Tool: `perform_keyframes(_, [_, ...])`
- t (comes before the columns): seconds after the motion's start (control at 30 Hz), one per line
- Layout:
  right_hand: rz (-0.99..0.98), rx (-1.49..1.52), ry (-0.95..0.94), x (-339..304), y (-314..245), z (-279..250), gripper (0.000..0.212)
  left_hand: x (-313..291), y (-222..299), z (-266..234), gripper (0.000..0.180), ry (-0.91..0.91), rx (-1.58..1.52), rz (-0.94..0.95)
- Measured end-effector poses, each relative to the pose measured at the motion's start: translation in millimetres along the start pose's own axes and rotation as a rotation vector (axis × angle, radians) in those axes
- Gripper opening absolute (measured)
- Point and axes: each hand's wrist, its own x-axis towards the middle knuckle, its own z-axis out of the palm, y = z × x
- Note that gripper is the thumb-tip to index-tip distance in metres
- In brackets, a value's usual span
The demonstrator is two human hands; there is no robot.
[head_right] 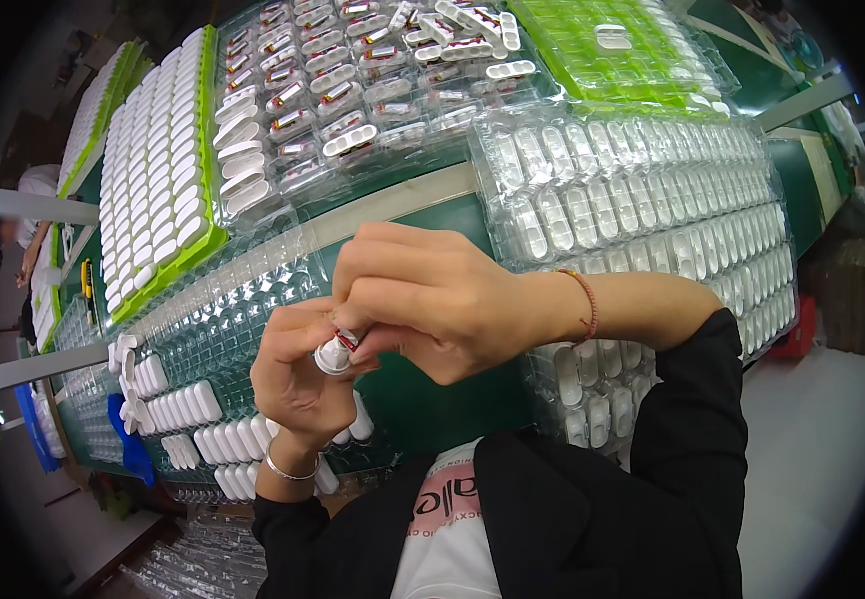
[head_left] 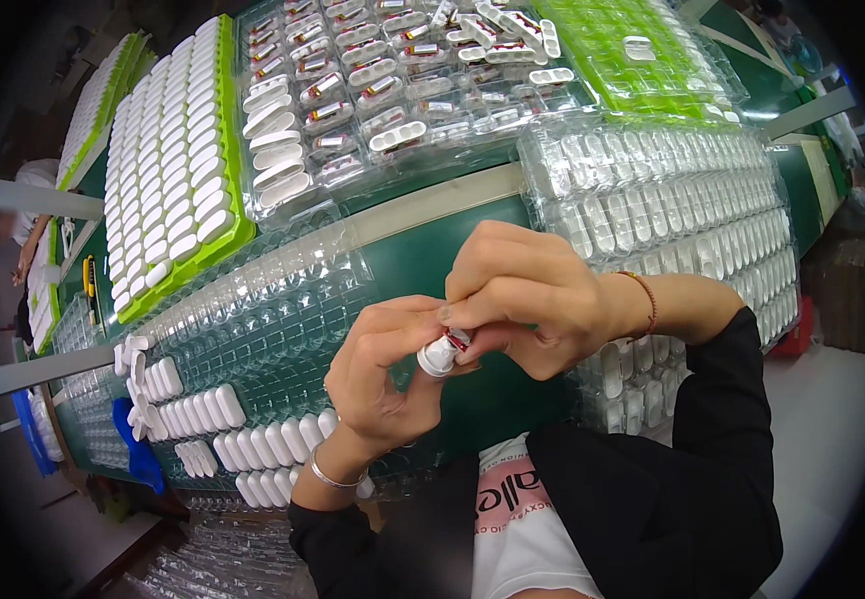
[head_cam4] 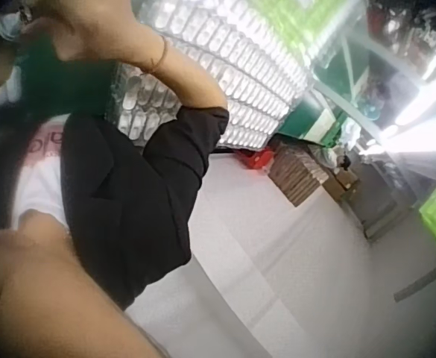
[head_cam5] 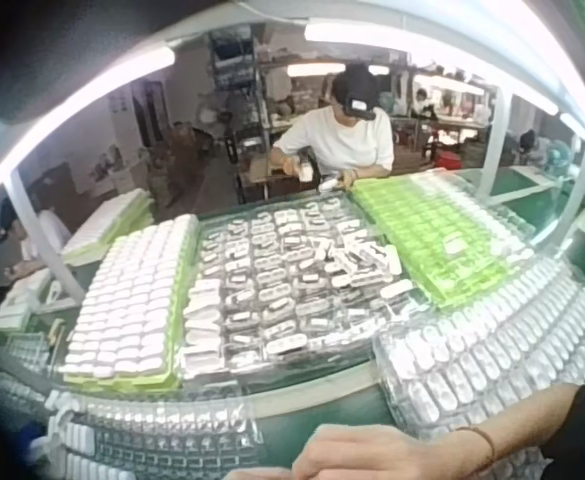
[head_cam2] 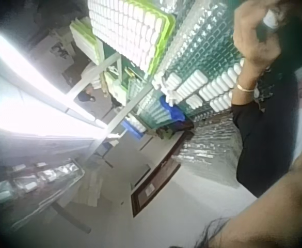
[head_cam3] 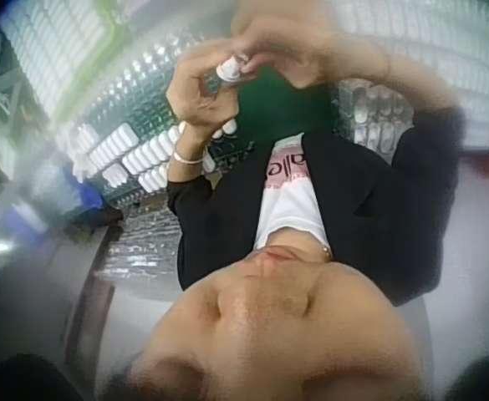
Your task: The person assembles white wireless earbuds by hand. They pick up small cylindrical components, wrap them with red and white tape, and place them into white plastic earbud casings. The person then closes the casings and places the finished units into a green plastic tray on the table.
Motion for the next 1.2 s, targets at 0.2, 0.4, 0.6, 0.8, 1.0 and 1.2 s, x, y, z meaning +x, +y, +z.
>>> perform_keyframes(0.2, [0.197,-0.122,0.051,15.1,38.3,-22.9,0.023,12.7,-7.7,-0.1,0.045,-0.017,-0.049,-0.296])
perform_keyframes(0.4, [0.423,-0.794,0.18,12.9,171.7,-123.0,0.015,12.0,-5.8,-5.8,0.031,-0.052,0.024,-0.303])
perform_keyframes(0.6, [0.252,-1.09,0.031,35.8,234.6,-121.6,0.012,15.4,-3.5,-6.9,0.019,-0.05,0.093,-0.276])
perform_keyframes(0.8, [0.392,-1.211,-0.303,65.2,261.2,-77.7,0.011,19.9,-5.2,0.0,0.015,-0.086,0.073,-0.196])
perform_keyframes(1.0, [0.268,-0.907,0.028,67.3,234.8,-73.2,0.013,10.3,-10.0,-17.7,0.014,-0.081,0.004,-0.323])
perform_keyframes(1.2, [-0.019,-0.475,0.046,52.0,87.2,-37.8,0.039,19.7,-12.2,-14.6,0.033,0.141,-0.32,-0.586])
